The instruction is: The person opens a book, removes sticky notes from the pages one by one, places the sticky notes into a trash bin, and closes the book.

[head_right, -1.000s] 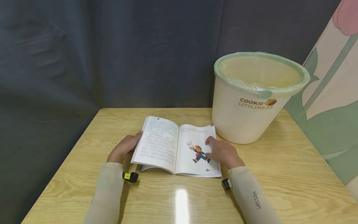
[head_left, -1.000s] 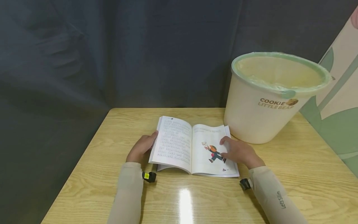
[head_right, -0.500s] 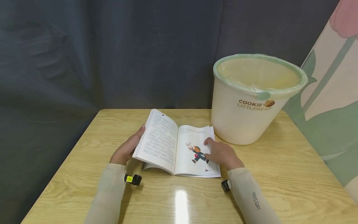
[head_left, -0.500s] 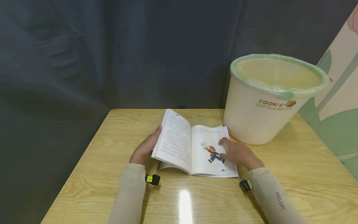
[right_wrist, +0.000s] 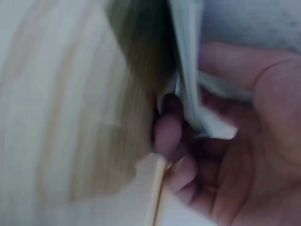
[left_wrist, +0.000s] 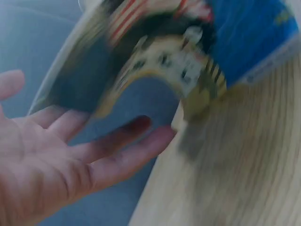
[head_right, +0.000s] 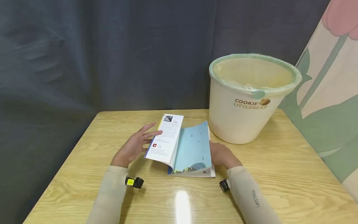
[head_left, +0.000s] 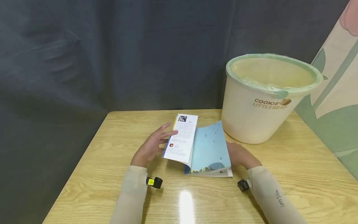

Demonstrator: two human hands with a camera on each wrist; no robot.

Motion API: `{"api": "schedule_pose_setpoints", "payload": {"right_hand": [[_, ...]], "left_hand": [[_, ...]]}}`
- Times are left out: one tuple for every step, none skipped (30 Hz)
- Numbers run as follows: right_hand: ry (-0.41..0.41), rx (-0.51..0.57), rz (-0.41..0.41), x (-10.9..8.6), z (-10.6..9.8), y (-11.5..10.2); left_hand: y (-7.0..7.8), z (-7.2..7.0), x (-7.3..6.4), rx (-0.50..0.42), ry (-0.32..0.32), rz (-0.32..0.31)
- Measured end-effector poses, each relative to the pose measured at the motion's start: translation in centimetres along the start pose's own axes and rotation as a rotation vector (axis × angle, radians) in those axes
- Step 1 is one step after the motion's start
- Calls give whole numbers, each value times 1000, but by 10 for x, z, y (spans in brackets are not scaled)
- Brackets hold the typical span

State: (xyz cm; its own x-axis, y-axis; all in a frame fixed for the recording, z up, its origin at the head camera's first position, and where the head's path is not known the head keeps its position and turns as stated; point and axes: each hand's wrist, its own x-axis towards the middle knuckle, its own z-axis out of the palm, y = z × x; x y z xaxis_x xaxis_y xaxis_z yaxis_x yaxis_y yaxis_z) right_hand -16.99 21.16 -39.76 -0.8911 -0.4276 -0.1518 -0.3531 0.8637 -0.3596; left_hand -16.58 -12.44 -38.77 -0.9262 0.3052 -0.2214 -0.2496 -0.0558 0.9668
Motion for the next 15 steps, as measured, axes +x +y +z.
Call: {"api": "schedule_pose_setpoints", "payload": {"right_hand": [[5,28,-11,1,1,1],[3,55,-19,2,2,1],[8,82,-36,3,2,1],[5,113,-47,4,3,1],[-1,148,-45,4,3,0],[-7,176,-46,5,3,0],[-16,205,-50,6,3,-1],[-24,238,-55,6,3,-1],[-33,278,-49,6,2,-2],[-42,324,-34,6,1,-3],[-53,374,-17,7,0,-4],[-65,425,-3,7,-2,-6],[-75,475,14,6,-4,-7],[-81,521,37,6,-6,-8],[-81,558,66,6,-8,-10]], "left_hand": [[2,3,-1,27,2,15],[3,5,-3,67,-5,44],[4,8,-4,107,-11,78],[6,12,-5,145,-21,127],[7,15,-7,187,-32,186],[9,19,-9,237,-39,251],[11,23,-11,278,-56,319],[13,27,-12,310,-79,378],[15,31,-14,337,-99,415],[17,36,-15,376,-116,444],[19,41,-17,432,-125,453],[20,46,-19,505,-128,455],[21,52,-21,593,-123,455],[22,58,-22,699,-106,452],[22,66,-24,819,-82,453]]}}
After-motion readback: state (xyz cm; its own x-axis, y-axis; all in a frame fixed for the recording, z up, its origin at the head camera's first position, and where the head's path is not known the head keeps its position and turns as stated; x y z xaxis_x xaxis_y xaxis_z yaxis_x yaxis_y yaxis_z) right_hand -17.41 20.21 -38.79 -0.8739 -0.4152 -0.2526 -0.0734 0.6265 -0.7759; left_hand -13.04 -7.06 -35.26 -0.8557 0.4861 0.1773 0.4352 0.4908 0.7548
